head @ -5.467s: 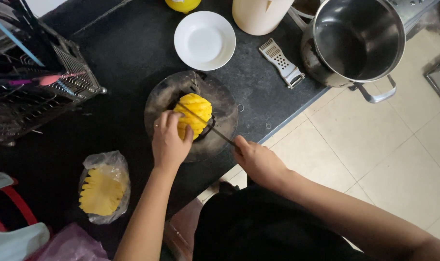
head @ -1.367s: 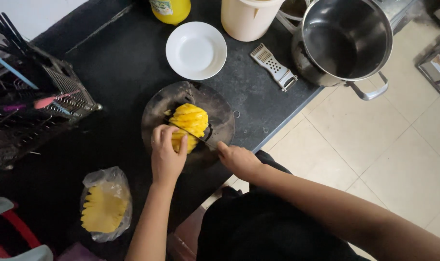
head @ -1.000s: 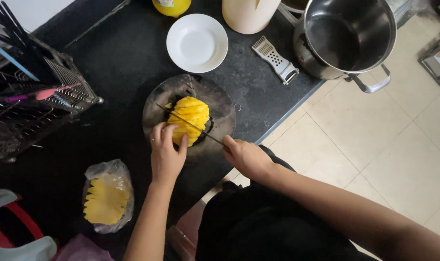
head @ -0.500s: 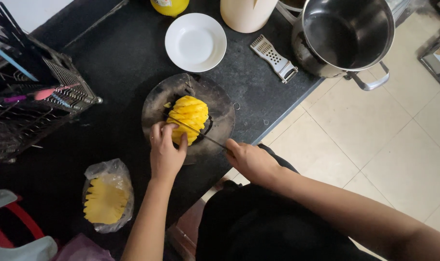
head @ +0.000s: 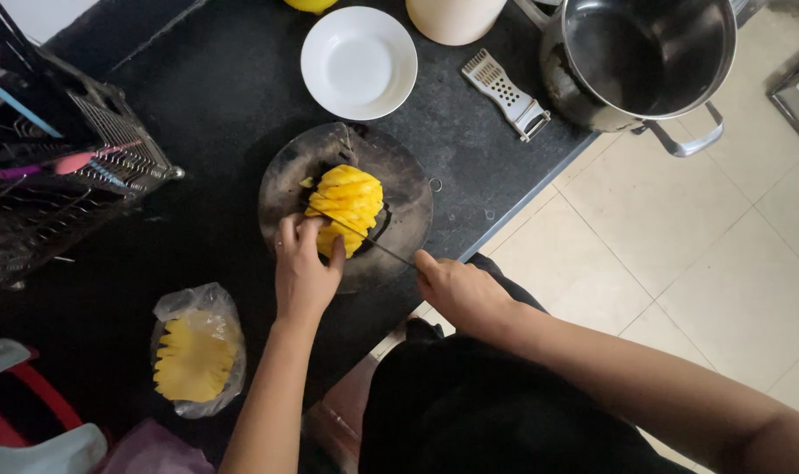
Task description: Cutting a peeled pineapple into slices on a cutting board.
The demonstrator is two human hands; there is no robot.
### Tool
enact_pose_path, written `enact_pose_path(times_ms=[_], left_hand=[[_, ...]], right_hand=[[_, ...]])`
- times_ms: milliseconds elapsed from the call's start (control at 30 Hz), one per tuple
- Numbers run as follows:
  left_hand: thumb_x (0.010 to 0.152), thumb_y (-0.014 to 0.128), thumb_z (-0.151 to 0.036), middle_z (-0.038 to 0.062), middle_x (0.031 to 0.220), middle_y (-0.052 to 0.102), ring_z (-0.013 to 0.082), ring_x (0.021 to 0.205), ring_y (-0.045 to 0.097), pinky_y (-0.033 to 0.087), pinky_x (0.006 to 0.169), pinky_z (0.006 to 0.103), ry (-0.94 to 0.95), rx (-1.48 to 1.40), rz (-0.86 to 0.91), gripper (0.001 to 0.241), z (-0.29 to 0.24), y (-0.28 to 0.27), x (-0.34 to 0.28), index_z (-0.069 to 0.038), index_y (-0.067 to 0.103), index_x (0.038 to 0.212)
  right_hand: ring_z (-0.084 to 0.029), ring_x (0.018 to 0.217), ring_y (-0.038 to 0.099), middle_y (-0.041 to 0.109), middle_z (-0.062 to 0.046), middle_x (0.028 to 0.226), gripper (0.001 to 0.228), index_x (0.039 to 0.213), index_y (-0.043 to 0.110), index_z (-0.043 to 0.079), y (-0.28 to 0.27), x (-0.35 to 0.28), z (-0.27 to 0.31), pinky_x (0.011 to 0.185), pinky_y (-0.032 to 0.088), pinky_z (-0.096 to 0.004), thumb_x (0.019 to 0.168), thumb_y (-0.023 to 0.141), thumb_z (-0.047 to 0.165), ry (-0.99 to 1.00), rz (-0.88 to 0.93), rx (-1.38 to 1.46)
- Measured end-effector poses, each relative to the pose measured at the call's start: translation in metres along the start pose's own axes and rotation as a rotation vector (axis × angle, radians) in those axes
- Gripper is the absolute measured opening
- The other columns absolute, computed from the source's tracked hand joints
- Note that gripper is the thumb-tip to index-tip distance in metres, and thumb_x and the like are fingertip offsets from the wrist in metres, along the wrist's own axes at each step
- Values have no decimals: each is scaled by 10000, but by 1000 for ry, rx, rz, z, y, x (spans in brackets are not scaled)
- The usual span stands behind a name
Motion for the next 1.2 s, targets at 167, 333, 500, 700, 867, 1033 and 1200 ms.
enact_pose_path(times_ms=[167,333,500,700,867,1033,1200], left_hand=[[890,767,-201,134,1209,512,461,1110,640,591,890,550,-28,-32,27,321,0,0,-1,-106,614,1156],[916,745,-200,100,1208,503,434,1118,648,596,899,533,-24,-42,28,292,-2,-1,0,-121,599,1156],[931,743,-202,125,1220,490,486,1128,635,598,893,558,-18,-74,30,307,4,4,-4,-118,592,1185],[955,711,-204,131,1242,481,493,1166,615,603,895,553,63,-2,65,304,5,7,-6,-160,637,1247],[948,714,-200,126,1228,472,511,1145,624,616,892,559,77,33,76,304,13,15,-6,-198,642,1243],[945,717,-190,109,1207,462,516,1131,638,620,894,562,78,38,87,300,13,13,-6,-222,631,1230],[929,745,-190,110,1194,465,522,1112,641,612,896,567,87,25,60,304,14,14,-4,-249,631,1204]], right_hand=[[-462,885,759,697,-136,952,247,1275,454,239,40,35,-12,788,630,-570,1035,442,295,6,0,-55],[-511,918,741,686,-199,979,273,1311,441,210,65,58,-21,821,620,-597,1055,468,302,-32,-24,-19],[-499,924,745,684,-190,978,268,1293,438,217,68,63,-25,820,623,-592,1054,464,336,-30,-39,-54],[-509,902,745,689,-209,939,259,1269,446,192,65,62,-17,796,621,-598,1051,470,330,-44,-84,-38],[-473,858,763,703,-180,903,230,1261,456,203,72,66,-23,763,634,-581,1060,447,316,-59,-118,-96],[-479,917,761,727,-203,938,234,1245,471,185,64,63,-16,816,631,-580,1052,459,316,-37,-79,-80],[-452,894,773,735,-161,892,196,1206,462,219,67,70,-20,794,638,-552,1056,453,345,-21,-100,-122]])
Point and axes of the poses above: each hand's wrist, its own x-axis towards the middle knuckle, its own y-axis out of the palm, z = x × y, the point moved 4 cm from there along x, towards the middle knuckle
